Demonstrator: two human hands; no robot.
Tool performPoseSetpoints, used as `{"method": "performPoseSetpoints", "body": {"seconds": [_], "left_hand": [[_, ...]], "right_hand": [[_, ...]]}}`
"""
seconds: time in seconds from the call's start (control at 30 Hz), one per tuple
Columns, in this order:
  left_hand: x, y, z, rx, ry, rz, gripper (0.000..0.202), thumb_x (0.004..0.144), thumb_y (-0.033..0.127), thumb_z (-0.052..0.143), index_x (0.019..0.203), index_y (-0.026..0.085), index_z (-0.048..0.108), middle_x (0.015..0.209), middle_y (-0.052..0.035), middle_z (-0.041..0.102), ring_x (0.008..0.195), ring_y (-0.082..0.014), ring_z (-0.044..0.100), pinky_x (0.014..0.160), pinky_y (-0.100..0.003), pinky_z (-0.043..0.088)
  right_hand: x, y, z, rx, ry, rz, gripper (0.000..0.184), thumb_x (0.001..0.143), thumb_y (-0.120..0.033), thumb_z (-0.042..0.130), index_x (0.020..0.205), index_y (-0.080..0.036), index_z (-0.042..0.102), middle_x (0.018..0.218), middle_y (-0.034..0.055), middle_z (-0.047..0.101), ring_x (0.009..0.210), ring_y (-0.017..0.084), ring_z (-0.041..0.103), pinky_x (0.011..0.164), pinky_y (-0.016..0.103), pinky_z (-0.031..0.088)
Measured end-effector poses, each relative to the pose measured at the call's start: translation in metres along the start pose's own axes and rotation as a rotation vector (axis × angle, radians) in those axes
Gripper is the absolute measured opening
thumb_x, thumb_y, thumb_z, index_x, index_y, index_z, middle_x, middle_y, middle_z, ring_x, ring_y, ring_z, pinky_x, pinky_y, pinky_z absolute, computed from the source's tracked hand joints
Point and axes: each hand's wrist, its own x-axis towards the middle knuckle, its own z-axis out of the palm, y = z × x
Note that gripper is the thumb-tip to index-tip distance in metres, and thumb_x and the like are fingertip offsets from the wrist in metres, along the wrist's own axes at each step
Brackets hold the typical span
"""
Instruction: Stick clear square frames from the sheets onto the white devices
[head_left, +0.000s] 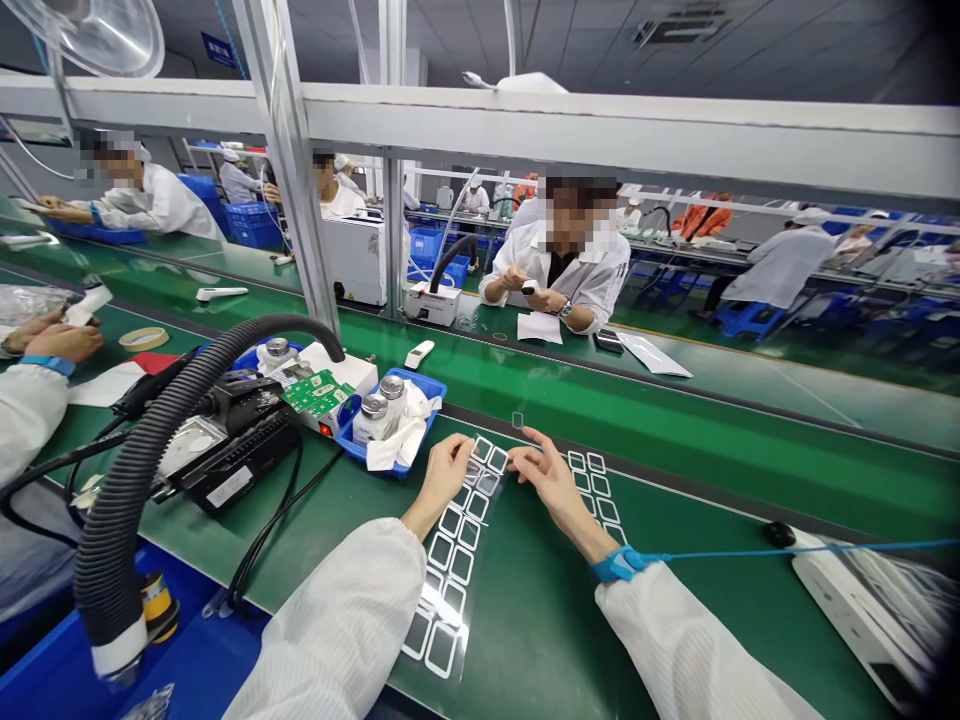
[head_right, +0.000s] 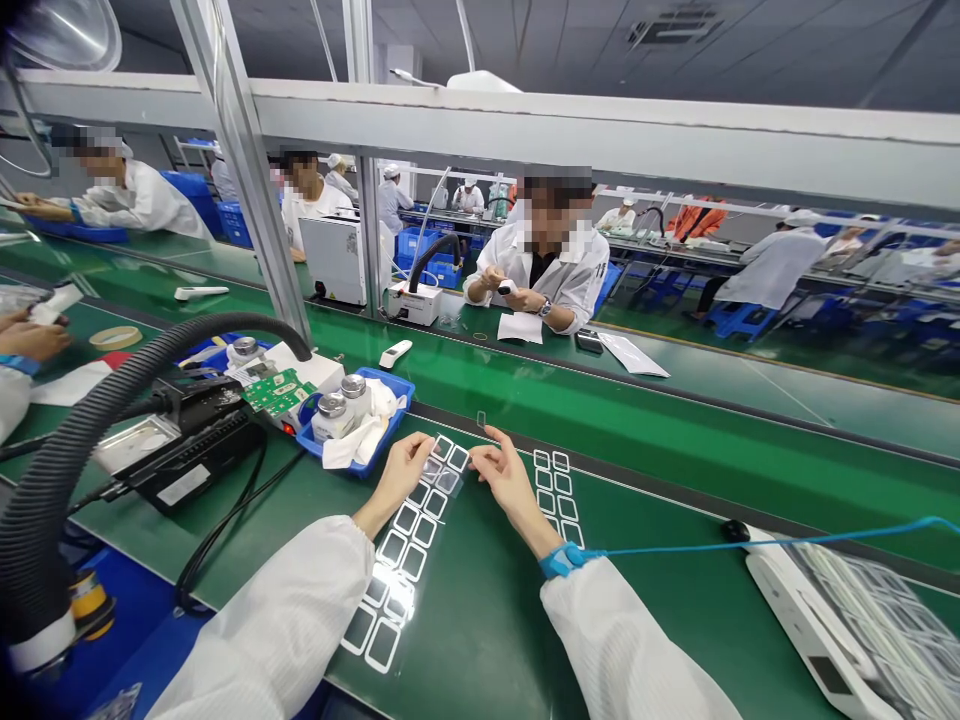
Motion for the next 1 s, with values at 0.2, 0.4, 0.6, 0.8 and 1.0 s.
{"method": "performPoseSetpoints", "body": {"seconds": [0.2,0.4,0.6,0.8,1.0], "left_hand": [[-0.002,-0.002,-0.002,0.087,0.025,0.006,0.028,0.088,0.039,0.050,0.073,0.017,0.059,0.061,0.0008,0.053,0.052,-0.0126,0.050,0.054,-0.023,0.037],[-0.007,-0.001,0.000,0.081,0.012,0.021,0.026,0.087,0.036,0.052,0.073,0.016,0.061,0.061,0.0005,0.054,0.057,-0.0125,0.048,0.057,-0.023,0.036],[-0.002,-0.001,0.005,-0.089,-0.078,-0.016,0.028,0.080,0.041,0.062,0.077,0.014,0.068,0.090,-0.0081,0.067,0.079,-0.0168,0.060,0.074,-0.026,0.046],[-0.006,-0.001,0.012,-0.178,-0.084,-0.140,0.031,0.074,0.043,0.067,0.075,0.012,0.069,0.076,-0.0080,0.068,0.069,-0.0166,0.060,0.068,-0.027,0.047],[-0.013,-0.011,0.031,-0.113,-0.069,-0.190,0.033,0.074,0.044,0.063,0.078,0.012,0.072,0.081,-0.0107,0.071,0.075,-0.0213,0.066,0.071,-0.030,0.051]], "right_hand": [[-0.002,-0.005,0.004,0.006,-0.057,-0.009,0.070,0.073,-0.039,0.073,0.130,-0.019,0.037,0.075,-0.0002,0.063,0.072,0.017,0.059,0.067,0.033,0.045],[0.002,-0.004,-0.002,0.000,-0.070,-0.042,0.068,0.074,-0.037,0.070,0.130,-0.018,0.038,0.069,-0.0026,0.061,0.067,0.015,0.056,0.069,0.033,0.045],[-0.005,-0.013,-0.009,-0.023,-0.094,-0.032,0.066,0.078,-0.035,0.064,0.135,-0.019,0.034,0.066,-0.0051,0.054,0.062,0.014,0.052,0.066,0.031,0.042],[-0.005,-0.013,-0.017,-0.061,-0.135,-0.060,0.068,0.080,-0.032,0.063,0.139,-0.020,0.030,0.067,-0.0050,0.053,0.064,0.014,0.051,0.066,0.030,0.041],[-0.013,-0.005,-0.042,-0.305,-0.038,-0.132,0.070,0.079,-0.023,0.053,0.144,-0.019,0.028,0.069,-0.0036,0.059,0.066,0.015,0.055,0.068,0.030,0.043]]}}
